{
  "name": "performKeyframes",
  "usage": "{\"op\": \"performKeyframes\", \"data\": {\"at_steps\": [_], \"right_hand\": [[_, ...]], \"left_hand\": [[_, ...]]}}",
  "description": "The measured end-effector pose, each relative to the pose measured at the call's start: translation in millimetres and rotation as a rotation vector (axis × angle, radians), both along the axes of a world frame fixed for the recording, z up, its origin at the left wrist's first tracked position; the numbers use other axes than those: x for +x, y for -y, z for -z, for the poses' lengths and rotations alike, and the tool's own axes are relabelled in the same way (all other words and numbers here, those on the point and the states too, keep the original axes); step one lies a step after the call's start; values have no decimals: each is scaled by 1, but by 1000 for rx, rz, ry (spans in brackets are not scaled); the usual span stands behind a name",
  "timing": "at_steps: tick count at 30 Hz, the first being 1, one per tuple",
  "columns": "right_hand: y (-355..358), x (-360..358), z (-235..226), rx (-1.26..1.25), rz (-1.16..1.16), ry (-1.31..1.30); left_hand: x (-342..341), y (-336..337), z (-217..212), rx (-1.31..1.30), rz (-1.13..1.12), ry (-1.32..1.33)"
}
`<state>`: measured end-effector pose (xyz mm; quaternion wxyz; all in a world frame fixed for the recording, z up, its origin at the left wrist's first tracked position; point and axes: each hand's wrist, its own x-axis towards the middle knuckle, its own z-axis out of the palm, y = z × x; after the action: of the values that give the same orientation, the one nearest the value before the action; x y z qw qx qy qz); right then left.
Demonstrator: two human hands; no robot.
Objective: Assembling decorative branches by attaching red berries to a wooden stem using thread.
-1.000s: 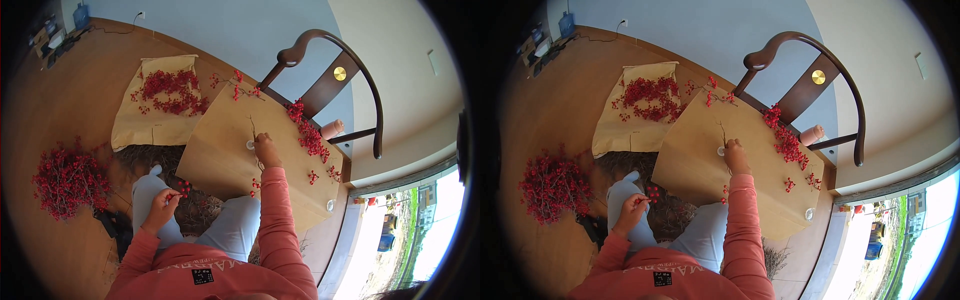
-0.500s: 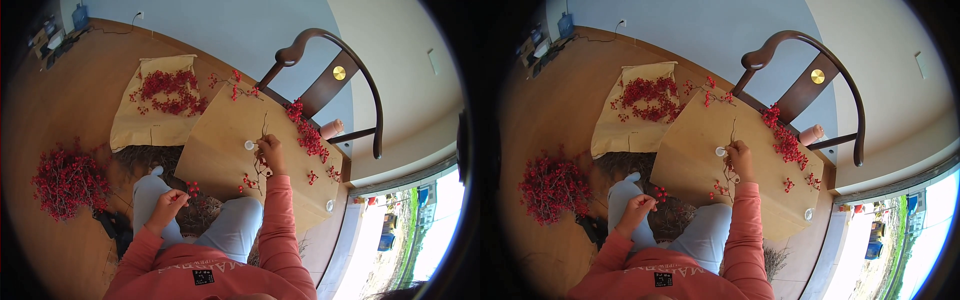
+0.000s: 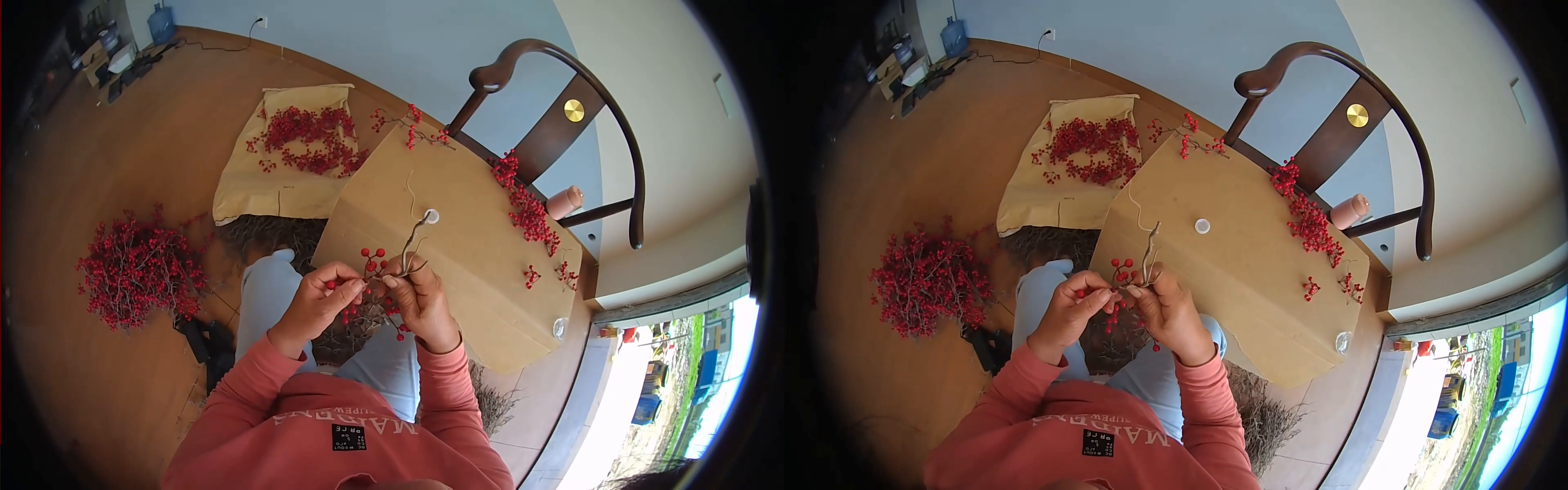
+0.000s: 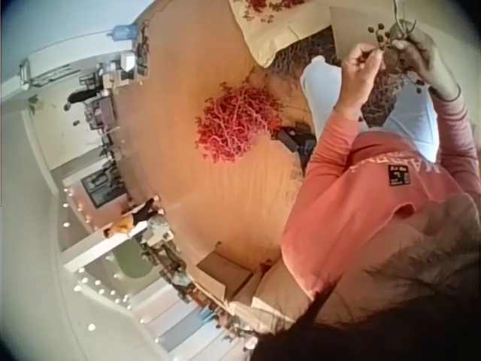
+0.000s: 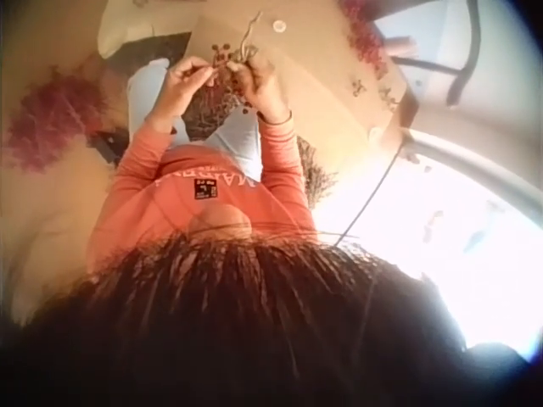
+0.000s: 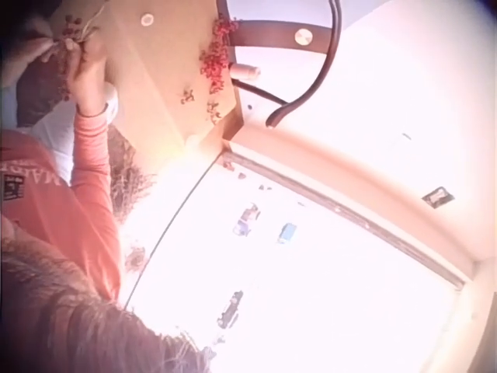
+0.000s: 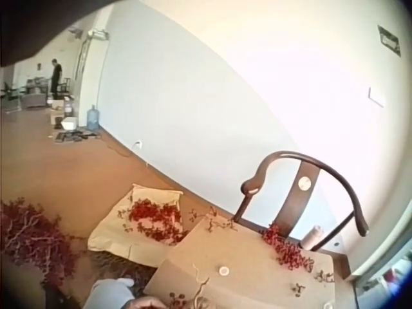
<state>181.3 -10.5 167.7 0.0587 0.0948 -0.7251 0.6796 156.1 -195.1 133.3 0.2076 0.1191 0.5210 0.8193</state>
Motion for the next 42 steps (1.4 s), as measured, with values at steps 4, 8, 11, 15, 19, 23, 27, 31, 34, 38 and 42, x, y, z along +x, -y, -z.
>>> {"op": "performKeyframes", "data": {"at_steps": [4, 8, 11, 15, 19, 23, 27, 31, 34, 38, 42], "right_hand": [[10, 11, -5, 202, 14, -175], [15, 16, -9, 252, 16, -227], [19, 17, -14, 281, 15, -261], [25, 19, -24, 317, 14, -311], [29, 22, -29, 384, 58, -342], [32, 21, -29, 405, 68, -328], [36, 21, -30, 431, 79, -335], [41, 16, -27, 404, 85, -337], [45, 11, -23, 267, 81, -311], [51, 8, -23, 296, 88, -357], [55, 6, -20, 219, 60, -348]], "left_hand": [[9, 5, -10, -62, -8, -52], [15, 8, -15, 1, -42, -56], [18, 10, -18, 30, -59, -65], [21, 12, -21, 54, -71, -83], [23, 14, -25, -12, -87, -140], [24, 17, -32, -125, -142, -285], [22, 18, -35, -219, -197, -419], [21, 18, -37, -268, -237, -509], [22, 17, -39, -248, -247, -526], [21, 17, -38, -262, -243, -521], [19, 16, -37, -175, -228, -452]]}}
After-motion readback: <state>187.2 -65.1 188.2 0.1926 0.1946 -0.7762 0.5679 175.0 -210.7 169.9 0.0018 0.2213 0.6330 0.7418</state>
